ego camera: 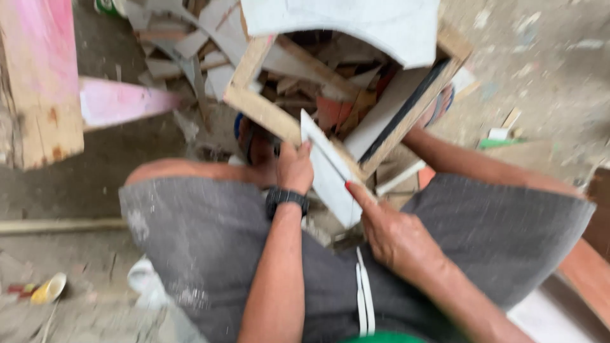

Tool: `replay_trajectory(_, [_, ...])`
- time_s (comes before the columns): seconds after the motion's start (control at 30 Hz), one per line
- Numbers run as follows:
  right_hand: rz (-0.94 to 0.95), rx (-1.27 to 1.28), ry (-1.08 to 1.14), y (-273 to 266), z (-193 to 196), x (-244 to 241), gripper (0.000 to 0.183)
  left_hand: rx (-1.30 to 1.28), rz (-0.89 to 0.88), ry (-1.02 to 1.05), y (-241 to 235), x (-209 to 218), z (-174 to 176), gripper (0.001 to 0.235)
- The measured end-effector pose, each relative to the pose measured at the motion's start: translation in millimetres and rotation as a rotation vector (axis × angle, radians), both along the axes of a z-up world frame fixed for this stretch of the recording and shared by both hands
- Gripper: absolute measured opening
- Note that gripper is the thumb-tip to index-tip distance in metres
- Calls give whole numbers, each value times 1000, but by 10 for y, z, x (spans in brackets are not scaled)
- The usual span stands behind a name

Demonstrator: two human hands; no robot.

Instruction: Cutting a curved shape out of a white board using a utility knife on a workshop floor.

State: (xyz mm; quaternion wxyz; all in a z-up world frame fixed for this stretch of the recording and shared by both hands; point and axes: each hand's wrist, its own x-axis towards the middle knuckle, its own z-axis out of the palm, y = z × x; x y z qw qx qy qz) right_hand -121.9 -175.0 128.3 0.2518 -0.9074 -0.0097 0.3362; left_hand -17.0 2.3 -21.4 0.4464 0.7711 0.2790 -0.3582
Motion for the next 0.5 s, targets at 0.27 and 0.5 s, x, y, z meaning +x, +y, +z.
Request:
replay_trajectory(0.27, [140,-164,68,-167,368,-185,72,39,-4,50,-43,56,274,34])
replay_trajectory(0.5, [-47,3,8,53,-95,250,60,-33,-26,27,2,16,191,69])
